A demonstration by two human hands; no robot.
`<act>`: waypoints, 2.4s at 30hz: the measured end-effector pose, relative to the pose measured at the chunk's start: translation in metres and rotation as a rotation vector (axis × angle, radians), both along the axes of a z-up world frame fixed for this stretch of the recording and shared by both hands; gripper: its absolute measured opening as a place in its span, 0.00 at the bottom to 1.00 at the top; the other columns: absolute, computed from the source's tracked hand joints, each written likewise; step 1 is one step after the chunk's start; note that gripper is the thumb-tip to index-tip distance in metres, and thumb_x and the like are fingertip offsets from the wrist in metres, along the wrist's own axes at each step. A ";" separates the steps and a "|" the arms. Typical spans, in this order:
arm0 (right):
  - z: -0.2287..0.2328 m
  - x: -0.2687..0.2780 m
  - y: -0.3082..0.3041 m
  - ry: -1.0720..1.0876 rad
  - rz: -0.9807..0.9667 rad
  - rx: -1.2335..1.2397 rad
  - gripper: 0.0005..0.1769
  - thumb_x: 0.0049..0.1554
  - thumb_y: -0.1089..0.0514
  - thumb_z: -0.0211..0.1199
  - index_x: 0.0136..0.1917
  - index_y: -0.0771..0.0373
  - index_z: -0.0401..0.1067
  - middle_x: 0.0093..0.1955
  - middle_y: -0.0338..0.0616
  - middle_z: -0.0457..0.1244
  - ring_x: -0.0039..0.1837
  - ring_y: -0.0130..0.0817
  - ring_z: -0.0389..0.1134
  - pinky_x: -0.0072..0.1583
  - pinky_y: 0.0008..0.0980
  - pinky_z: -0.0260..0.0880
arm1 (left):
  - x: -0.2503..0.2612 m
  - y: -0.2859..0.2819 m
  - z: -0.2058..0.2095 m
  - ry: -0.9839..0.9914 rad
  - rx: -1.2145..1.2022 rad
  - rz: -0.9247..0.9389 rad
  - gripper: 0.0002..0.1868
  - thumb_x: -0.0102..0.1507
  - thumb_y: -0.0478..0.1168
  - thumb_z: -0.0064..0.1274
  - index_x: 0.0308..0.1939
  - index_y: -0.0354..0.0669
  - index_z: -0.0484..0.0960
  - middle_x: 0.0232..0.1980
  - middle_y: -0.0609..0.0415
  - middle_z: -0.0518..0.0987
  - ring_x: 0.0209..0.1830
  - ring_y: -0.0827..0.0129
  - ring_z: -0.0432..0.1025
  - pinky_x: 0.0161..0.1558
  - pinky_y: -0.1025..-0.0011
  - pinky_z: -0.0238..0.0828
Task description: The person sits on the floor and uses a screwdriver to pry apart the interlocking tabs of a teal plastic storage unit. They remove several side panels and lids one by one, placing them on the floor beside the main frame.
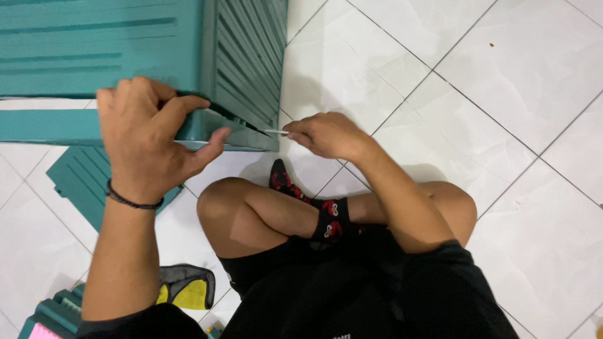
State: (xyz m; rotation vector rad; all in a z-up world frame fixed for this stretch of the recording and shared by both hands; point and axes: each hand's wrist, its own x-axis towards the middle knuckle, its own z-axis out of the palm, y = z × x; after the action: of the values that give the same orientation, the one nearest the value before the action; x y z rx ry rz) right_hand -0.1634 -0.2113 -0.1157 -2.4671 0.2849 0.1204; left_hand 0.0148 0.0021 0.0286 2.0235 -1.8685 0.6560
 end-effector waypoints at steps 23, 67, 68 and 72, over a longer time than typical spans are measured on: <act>-0.031 0.026 0.076 -0.108 -0.282 -0.005 0.17 0.66 0.51 0.51 0.61 0.57 0.75 0.37 0.56 0.70 0.37 0.55 0.72 0.38 0.52 0.72 | -0.014 0.001 -0.001 0.090 0.034 0.052 0.29 0.52 0.55 0.78 0.54 0.53 0.88 0.38 0.60 0.64 0.39 0.67 0.61 0.49 0.65 0.50; -0.121 0.042 0.067 -0.047 -0.227 0.081 0.19 0.66 0.51 0.47 0.62 0.58 0.73 0.52 0.54 0.70 0.49 0.56 0.72 0.51 0.52 0.72 | -0.012 0.000 0.022 0.125 0.081 0.064 0.22 0.55 0.38 0.69 0.53 0.43 0.84 0.42 0.54 0.84 0.43 0.60 0.77 0.45 0.64 0.69; -0.123 0.042 0.075 -0.065 -0.276 0.124 0.19 0.66 0.51 0.47 0.62 0.59 0.73 0.51 0.55 0.70 0.49 0.56 0.72 0.52 0.52 0.72 | -0.011 0.001 0.023 0.137 0.085 0.060 0.22 0.55 0.38 0.69 0.54 0.44 0.84 0.43 0.54 0.84 0.43 0.60 0.77 0.45 0.64 0.69; -0.119 0.052 0.100 0.009 -0.425 0.275 0.19 0.67 0.49 0.48 0.61 0.59 0.73 0.47 0.57 0.71 0.48 0.58 0.72 0.52 0.52 0.71 | -0.005 0.007 0.024 0.135 0.090 0.061 0.21 0.56 0.34 0.67 0.53 0.45 0.85 0.43 0.55 0.85 0.38 0.64 0.77 0.37 0.67 0.64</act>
State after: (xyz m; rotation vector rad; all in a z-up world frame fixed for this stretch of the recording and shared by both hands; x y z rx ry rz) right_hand -0.1113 -0.1111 -0.2352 -2.0848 0.7367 -0.0102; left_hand 0.0096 0.0095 0.0527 2.1317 -1.7951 0.4452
